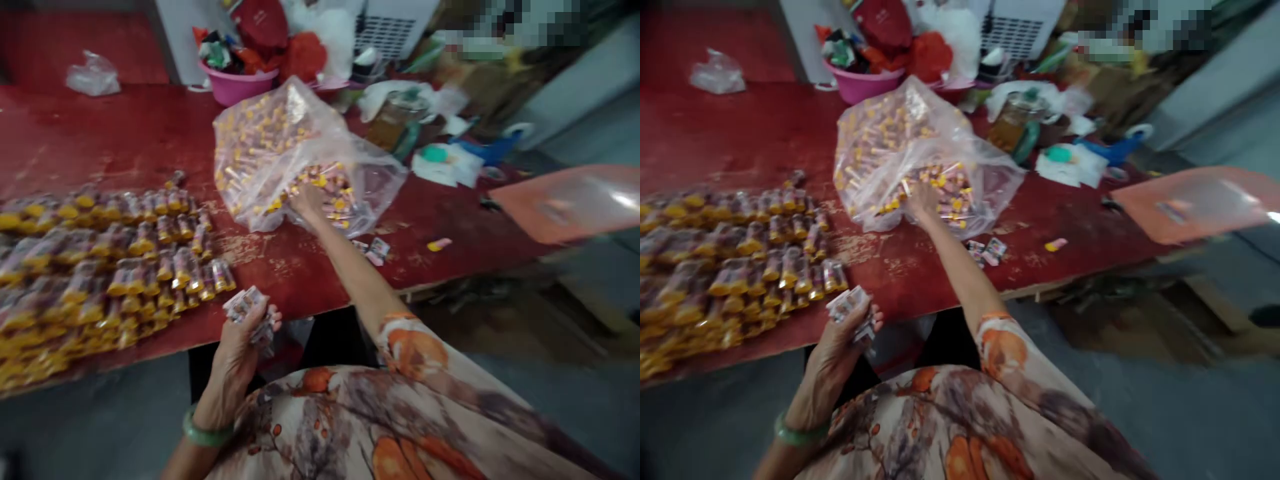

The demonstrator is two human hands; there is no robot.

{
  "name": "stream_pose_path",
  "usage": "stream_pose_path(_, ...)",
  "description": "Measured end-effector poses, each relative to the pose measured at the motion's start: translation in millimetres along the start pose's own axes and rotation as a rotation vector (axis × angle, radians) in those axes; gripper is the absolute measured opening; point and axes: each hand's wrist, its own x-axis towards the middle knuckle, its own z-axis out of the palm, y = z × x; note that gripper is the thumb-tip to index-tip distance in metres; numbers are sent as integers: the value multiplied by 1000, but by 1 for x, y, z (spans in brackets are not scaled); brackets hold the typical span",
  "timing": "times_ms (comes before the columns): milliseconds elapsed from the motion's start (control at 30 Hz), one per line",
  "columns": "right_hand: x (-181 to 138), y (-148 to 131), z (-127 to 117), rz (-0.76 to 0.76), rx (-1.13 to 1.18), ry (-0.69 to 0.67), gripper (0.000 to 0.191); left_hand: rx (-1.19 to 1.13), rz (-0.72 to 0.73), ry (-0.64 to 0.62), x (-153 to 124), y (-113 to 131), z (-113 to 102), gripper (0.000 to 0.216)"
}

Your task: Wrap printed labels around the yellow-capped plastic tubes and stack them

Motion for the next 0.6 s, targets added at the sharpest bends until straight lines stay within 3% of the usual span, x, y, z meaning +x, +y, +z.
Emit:
stream_pose_path(133, -25, 19, -28, 23, -60, 93, 28, 61, -52, 38, 9, -4, 4, 10)
stream_pose_path(267, -105, 86, -76, 258, -157, 253, 46, 101, -115, -12, 17, -10, 14, 15)
stream_pose_path(300, -126, 106, -88, 465, -210, 231, 48, 110, -126, -34, 18, -13, 18, 16)
stream_pose_path(400, -167, 160, -115, 704, -250, 119, 45, 154, -163, -96, 21, -22, 28, 17)
stream_pose_path(500, -172, 188, -133, 758, -250, 0, 32, 223, -212, -143, 21, -31, 37, 15)
stream_pose_path(600, -165, 188, -153, 753, -260, -55, 32, 301, -245, -181, 24, -36, 39, 17)
